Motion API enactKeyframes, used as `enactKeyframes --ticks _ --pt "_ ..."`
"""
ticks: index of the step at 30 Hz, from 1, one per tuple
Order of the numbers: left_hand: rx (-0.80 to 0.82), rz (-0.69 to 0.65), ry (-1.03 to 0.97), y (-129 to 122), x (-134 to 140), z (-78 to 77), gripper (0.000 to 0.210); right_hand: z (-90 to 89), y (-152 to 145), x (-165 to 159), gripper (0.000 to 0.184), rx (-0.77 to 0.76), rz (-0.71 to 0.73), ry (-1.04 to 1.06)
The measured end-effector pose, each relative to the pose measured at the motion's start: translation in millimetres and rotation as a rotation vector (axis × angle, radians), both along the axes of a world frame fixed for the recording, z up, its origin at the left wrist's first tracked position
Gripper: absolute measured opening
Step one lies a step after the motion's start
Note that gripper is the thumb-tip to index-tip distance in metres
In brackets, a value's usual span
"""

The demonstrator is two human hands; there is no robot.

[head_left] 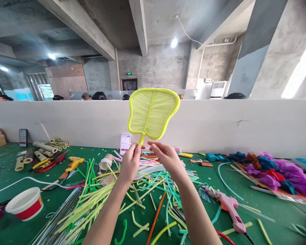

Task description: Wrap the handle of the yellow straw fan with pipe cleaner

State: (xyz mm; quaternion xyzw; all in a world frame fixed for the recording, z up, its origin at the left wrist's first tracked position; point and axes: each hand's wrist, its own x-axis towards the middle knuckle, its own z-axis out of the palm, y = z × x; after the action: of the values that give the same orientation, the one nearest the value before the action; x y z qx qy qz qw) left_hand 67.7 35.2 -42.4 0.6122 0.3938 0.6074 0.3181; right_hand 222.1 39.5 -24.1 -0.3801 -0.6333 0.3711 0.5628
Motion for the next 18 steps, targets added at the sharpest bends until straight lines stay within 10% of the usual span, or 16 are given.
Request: enactKeyframes --ticks 9,18 --pt "-0.101 -0.316 -0.111 -13 10 5.2 0.032 -7.1 2 -9 0.032 -0.003 0.218 0.49" --pt "-0.291 -0.483 -0.27 -16 2 12.8 0.032 -6.1 -2 0 0.035 -0.037 0.27 0.402"
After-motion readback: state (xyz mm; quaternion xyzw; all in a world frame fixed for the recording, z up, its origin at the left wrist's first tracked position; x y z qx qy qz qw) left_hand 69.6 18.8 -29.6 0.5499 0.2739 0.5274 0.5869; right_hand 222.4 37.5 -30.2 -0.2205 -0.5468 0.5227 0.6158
